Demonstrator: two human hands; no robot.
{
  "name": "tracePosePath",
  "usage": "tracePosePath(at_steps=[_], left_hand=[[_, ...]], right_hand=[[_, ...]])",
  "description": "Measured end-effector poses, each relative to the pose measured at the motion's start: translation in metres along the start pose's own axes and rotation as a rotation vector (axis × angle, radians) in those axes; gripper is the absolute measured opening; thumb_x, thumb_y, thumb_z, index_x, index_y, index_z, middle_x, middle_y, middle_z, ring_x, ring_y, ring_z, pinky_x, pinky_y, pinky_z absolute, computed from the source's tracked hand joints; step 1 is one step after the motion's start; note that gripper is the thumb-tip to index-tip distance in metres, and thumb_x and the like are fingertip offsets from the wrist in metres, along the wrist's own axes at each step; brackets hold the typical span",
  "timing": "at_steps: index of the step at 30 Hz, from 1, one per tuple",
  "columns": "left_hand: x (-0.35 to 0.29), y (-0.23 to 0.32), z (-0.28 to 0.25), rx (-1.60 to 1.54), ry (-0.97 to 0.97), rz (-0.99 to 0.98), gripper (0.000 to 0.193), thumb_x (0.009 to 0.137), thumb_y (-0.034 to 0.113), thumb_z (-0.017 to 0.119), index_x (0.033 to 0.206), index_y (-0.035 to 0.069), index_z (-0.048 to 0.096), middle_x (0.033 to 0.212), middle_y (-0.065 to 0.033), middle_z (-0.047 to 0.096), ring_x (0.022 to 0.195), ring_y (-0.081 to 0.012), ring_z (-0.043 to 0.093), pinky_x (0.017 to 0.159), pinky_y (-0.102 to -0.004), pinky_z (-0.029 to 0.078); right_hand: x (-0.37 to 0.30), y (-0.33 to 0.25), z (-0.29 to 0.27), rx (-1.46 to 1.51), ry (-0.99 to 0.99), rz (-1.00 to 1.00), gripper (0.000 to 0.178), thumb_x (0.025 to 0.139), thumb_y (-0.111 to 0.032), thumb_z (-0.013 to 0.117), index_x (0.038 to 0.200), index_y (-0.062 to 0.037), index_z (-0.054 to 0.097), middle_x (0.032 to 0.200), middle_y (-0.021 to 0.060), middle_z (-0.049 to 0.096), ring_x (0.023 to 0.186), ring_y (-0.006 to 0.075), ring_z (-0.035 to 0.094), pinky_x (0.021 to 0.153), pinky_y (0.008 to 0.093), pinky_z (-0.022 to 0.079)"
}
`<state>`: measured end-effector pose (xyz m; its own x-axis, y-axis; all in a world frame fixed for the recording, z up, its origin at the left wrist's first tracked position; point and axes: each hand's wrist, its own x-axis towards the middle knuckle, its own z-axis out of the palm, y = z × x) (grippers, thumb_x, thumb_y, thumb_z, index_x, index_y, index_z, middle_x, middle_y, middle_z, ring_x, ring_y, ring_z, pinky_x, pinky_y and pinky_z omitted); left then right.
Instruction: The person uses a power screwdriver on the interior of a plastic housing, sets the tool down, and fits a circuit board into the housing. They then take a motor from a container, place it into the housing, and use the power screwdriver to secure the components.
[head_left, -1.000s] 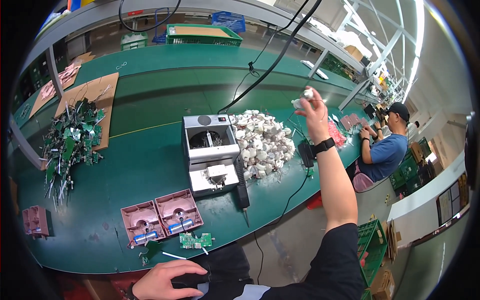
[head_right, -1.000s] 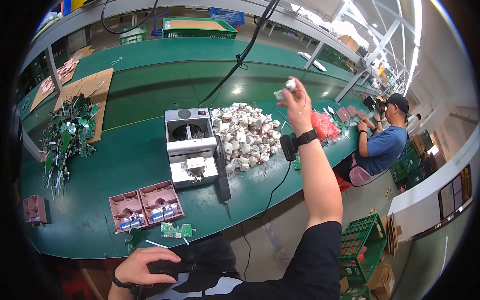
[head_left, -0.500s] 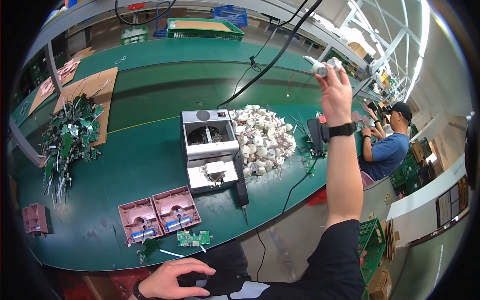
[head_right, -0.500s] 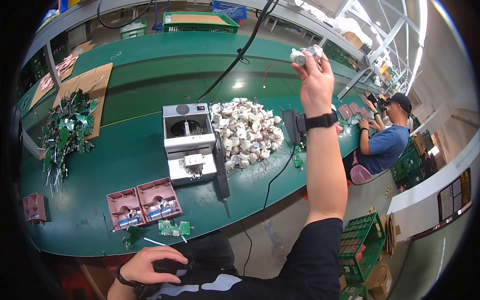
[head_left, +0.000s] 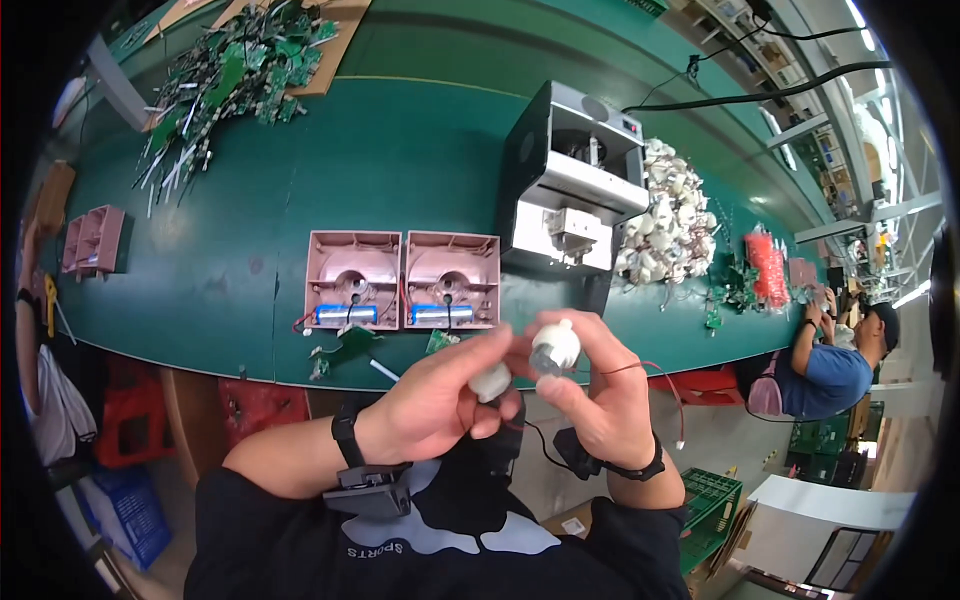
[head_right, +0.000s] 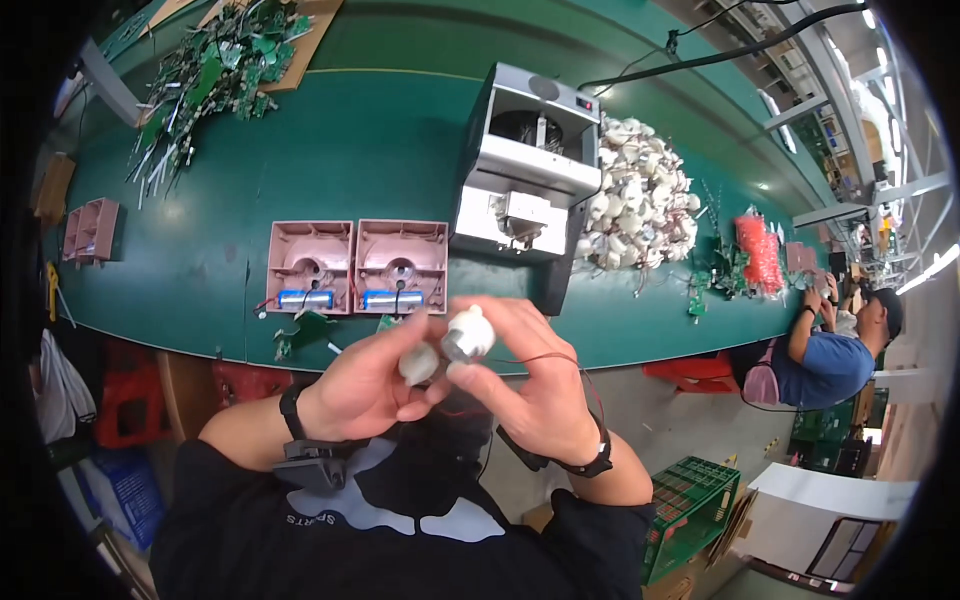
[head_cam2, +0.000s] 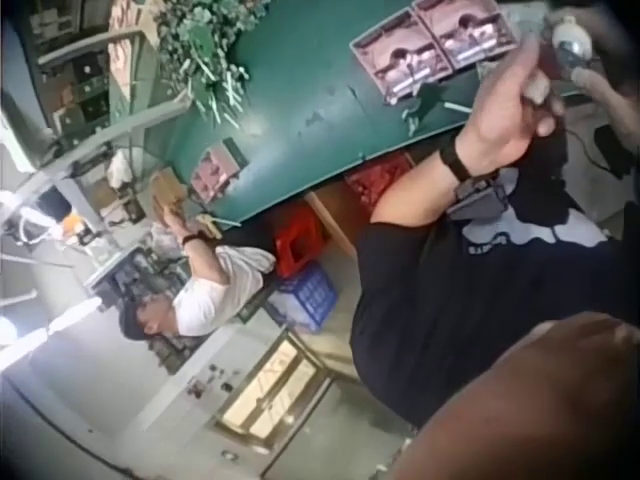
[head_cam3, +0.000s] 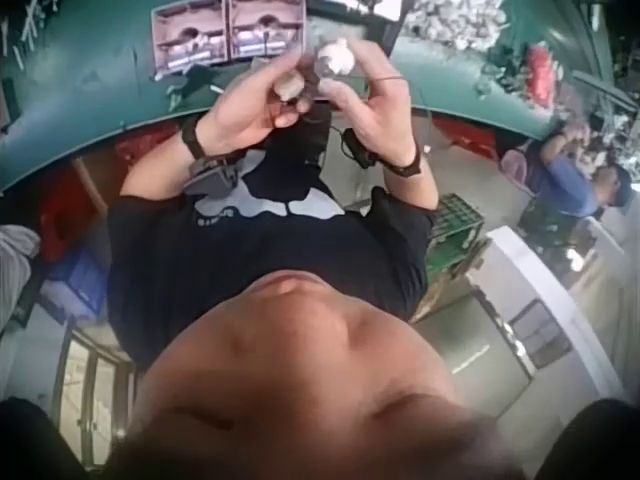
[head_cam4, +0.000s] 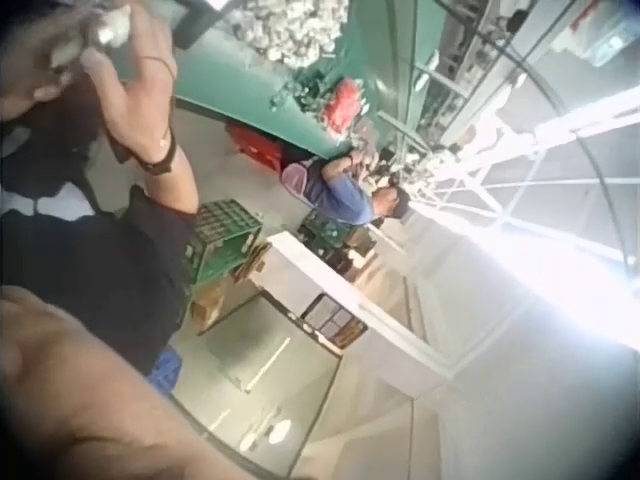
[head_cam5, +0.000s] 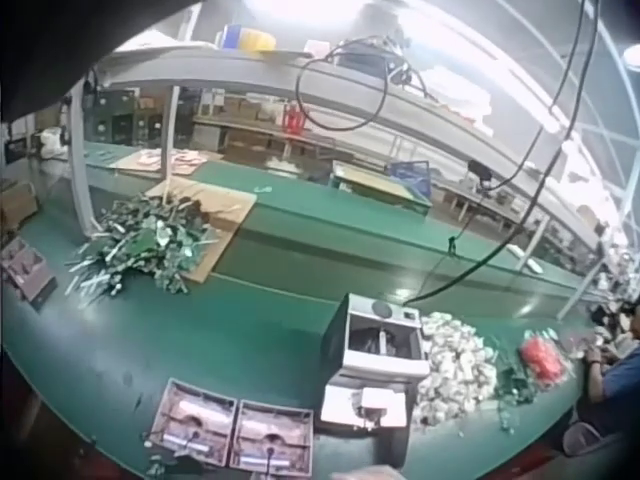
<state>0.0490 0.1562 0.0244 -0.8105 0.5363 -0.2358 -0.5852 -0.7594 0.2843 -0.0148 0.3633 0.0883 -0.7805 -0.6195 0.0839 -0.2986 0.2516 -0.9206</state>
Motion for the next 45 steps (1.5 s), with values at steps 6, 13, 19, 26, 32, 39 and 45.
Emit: tracePosePath(at_steps=[6,13,19,26,32,39,45], left_hand=[[-0.017,-0.005,-0.022,0.298,-0.150,-0.066,0.049,0.111,0.042,0.053,0.141,0.004,0.053,0.110,-0.0061,0.065,0.082,-0.0095,0.063,0.054,-0.0201,0.046],[-0.033,-0.008,-0.014,0.320,0.056,0.069,0.043,0.110,0.036,0.057,0.139,0.003,0.054,0.103,-0.0047,0.063,0.081,-0.0089,0.064,0.055,-0.0203,0.046],[-0.045,-0.009,-0.017,0.330,0.081,-0.019,0.036,0.109,0.029,0.060,0.134,0.004,0.057,0.099,-0.0031,0.072,0.075,-0.0081,0.063,0.060,-0.0228,0.050],[-0.061,0.006,-0.043,1.090,0.089,0.312,0.033,0.098,0.019,0.073,0.126,0.004,0.063,0.094,-0.0053,0.077,0.074,-0.0161,0.072,0.067,-0.0291,0.056],[-0.068,0.004,-0.042,1.425,0.184,0.414,0.034,0.092,0.018,0.079,0.120,0.004,0.066,0.085,-0.0026,0.076,0.079,-0.0205,0.075,0.071,-0.0323,0.058],[-0.078,0.003,-0.047,1.281,0.147,0.339,0.035,0.095,0.022,0.075,0.119,0.005,0.055,0.091,-0.0053,0.072,0.081,-0.0278,0.072,0.071,-0.0377,0.056],[-0.083,0.004,-0.061,1.105,-0.024,0.387,0.030,0.093,0.014,0.076,0.116,0.004,0.059,0.113,-0.0117,0.065,0.107,-0.0251,0.068,0.090,-0.0362,0.054]], right_hand=[[-0.011,0.022,0.029,0.115,-0.143,-0.132,0.045,0.084,-0.012,0.079,0.125,0.0039,0.068,0.130,0.0219,0.063,0.114,0.0315,0.065,0.097,0.0403,0.051],[-0.015,0.023,0.049,-0.456,0.120,-0.436,0.053,0.072,-0.010,0.090,0.120,0.0009,0.070,0.115,0.0175,0.069,0.097,0.0326,0.069,0.085,0.0415,0.056],[-0.022,0.017,0.053,-0.545,0.075,-0.531,0.051,0.068,-0.007,0.092,0.114,0.0011,0.072,0.109,0.0139,0.070,0.089,0.0295,0.070,0.077,0.0376,0.057],[0.020,0.010,0.040,-0.551,0.137,-0.264,0.041,0.071,-0.002,0.089,0.110,-0.0003,0.074,0.104,0.0118,0.070,0.084,0.0275,0.070,0.071,0.0352,0.057],[0.067,0.029,0.048,-0.650,-0.072,-0.366,0.040,0.072,0.005,0.082,0.111,-0.0010,0.072,0.102,0.0117,0.070,0.087,0.0300,0.068,0.075,0.0378,0.056],[0.080,0.039,0.056,-0.758,-0.169,-0.422,0.037,0.074,0.005,0.080,0.108,-0.0027,0.069,0.103,0.0115,0.071,0.091,0.0308,0.066,0.077,0.0392,0.055],[0.080,0.045,0.060,-0.902,-0.177,-0.500,0.035,0.075,0.001,0.081,0.107,-0.0035,0.070,0.104,0.0076,0.068,0.088,0.0266,0.064,0.074,0.0374,0.054]])
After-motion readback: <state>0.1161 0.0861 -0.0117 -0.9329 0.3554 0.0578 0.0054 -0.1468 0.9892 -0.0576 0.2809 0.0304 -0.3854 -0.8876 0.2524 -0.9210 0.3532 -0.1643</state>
